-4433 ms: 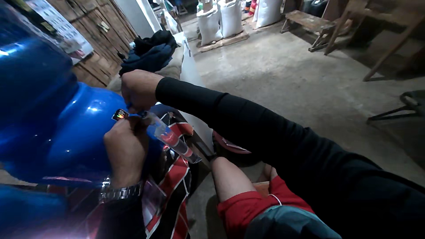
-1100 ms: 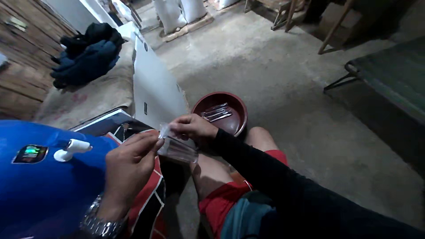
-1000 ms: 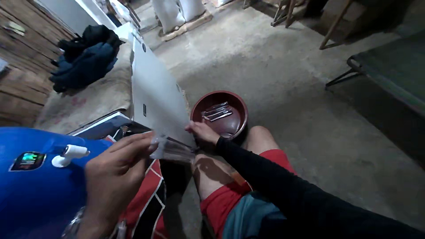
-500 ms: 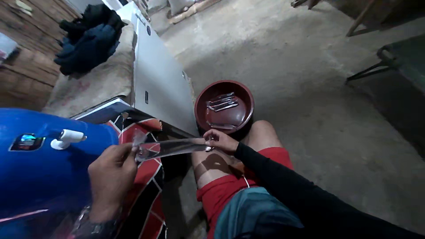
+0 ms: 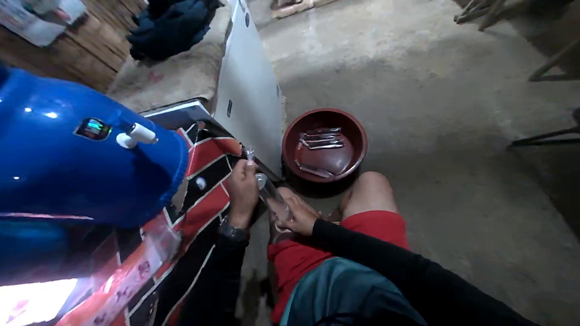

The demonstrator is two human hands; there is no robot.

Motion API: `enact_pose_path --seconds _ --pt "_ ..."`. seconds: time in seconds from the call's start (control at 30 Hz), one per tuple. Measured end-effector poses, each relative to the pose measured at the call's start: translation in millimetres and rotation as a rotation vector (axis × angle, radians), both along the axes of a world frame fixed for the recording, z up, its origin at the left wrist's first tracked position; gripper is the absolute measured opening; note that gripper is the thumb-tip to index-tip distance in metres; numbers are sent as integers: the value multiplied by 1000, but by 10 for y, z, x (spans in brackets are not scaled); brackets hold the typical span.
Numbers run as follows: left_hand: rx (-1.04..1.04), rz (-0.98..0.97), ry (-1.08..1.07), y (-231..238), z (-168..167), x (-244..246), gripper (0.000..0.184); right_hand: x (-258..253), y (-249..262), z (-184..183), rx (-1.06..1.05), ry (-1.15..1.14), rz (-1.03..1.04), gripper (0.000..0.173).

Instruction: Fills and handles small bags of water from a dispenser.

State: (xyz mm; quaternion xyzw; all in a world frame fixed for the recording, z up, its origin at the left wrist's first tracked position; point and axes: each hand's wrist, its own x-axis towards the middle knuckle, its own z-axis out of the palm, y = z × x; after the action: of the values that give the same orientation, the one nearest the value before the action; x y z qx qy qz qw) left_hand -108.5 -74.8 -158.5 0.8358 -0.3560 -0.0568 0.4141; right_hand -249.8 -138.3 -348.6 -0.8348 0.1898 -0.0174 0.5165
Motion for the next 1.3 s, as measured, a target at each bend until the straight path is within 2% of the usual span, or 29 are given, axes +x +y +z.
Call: enact_pose_path --seconds 0.07,0.13,0.23,0.37,0.47,0.5,0.57,0.67,0.77,0.83,0.93,1.07,1.13,1.2,1.3 --pt "-78 -80 -8 -43 -63 61 33 -60 -208 8 20 -41 69 66" --pt "-159 -150 46 4 -128 105 32 -107 -294 42 58 -101 102 58" --pt "-291 -187 51 85 -36 86 31 -146 -251 376 22 -133 50 60" --pt "-392 -283 90 296 -26 34 27 -231 -47 581 -45 21 108 68" --pt "-371 -408 174 460 -172 63 28 -222 -92 630 -14 -36 186 54" --pt "-364 -448 172 504 -159 85 29 -203 -147 758 24 -154 162 47" --pt "-317 -520 140 566 -85 110 32 -109 -256 1142 125 -412 112 43" --pt "-247 -608 76 576 -52 75 32 0 -392 1735 242 -603 115 33" --pt "-228 -675 75 597 -41 21 31 -25 -518 1944 274 -576 173 22" --pt "-182 -700 69 641 0 -15 32 -101 -550 1992 315 -530 197 23" --pt "-148 -726 45 641 23 -68 32 -214 -543 2025 253 -564 215 19" --pt "-98 -831 211 615 105 -117 26 -367 -510 2084 237 -646 87 17" --pt "-138 -853 254 534 91 -130 21 -499 -452 2116 232 -693 1 17" --pt "-226 -842 189 387 110 -183 17 -679 -317 2142 179 -792 -98 17" --pt "-433 -874 60 134 231 -373 24 -935 23 2144 138 -1010 -274 12"
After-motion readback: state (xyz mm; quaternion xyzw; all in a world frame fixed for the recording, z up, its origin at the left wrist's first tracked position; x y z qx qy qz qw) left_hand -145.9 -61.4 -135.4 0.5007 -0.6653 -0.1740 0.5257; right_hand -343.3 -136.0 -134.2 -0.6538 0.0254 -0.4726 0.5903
